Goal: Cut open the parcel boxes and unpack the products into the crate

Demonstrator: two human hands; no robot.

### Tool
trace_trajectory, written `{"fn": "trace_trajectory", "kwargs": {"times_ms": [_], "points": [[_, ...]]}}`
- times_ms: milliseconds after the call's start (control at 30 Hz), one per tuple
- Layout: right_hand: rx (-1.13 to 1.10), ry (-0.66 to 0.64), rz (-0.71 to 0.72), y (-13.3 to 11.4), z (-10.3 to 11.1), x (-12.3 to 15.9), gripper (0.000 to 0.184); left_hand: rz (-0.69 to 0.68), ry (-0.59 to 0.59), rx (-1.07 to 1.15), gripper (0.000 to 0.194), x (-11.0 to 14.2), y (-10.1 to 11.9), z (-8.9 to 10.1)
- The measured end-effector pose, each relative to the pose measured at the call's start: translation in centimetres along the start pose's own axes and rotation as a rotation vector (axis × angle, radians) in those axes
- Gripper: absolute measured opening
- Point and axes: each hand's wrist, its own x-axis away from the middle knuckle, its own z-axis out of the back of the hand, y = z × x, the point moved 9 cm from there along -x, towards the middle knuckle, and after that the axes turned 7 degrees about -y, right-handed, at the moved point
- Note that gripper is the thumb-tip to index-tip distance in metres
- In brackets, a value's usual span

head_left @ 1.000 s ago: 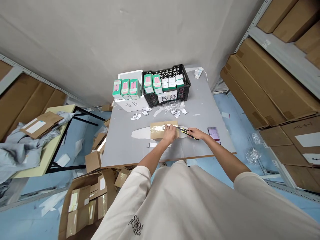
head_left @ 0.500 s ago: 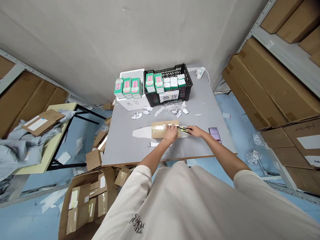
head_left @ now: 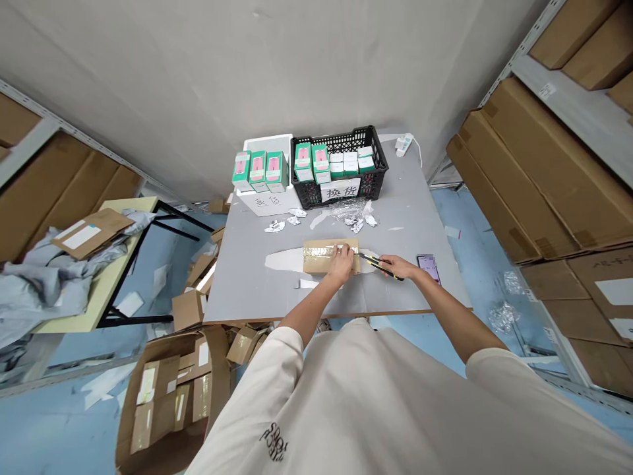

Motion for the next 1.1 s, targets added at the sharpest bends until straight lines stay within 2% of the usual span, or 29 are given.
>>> {"fn": "trace_trajectory", "kwargs": {"times_ms": [200,367,433,500,567,700,800,900,1100], "points": [[0.031,0.091,0.003,-0.7,0.8,-1.4,0.030,-0.026,0.043,-0.014,0.063,0.0,0.3,0.0],[0.023,0.143,0.013,-0.8,1.6,-1.5,0.031,-0.045,0.060,0.052,0.066,0.4,-0.2,0.9],[-0.017,0.208,0.027,-0.7,2.1,-0.9,0.034,-0.045,0.084,0.097,0.057,0.6,-0.7,1.6],[-0.044,0.273,0.043,-0.6,2.5,-0.2,0.036,0.009,0.096,0.132,0.041,0.6,-1.8,2.2],[-0.024,0.310,0.056,-0.7,2.6,0.5,0.038,0.075,0.093,0.138,0.037,0.4,-2.9,2.5],[0.196,0.347,0.099,-2.3,2.1,1.6,0.040,0.099,0.060,0.105,0.050,-0.7,-3.8,2.5],[0.453,0.358,0.156,-3.9,1.4,1.8,0.044,0.118,-0.019,0.104,0.062,-1.7,-4.4,2.0],[0.675,0.363,0.139,-4.5,0.9,1.5,0.046,0.141,-0.091,0.137,0.065,-2.3,-4.9,1.6],[0.752,0.353,0.107,-4.5,0.5,1.3,0.047,0.120,-0.029,0.138,0.058,-1.7,-5.2,2.4]]}}
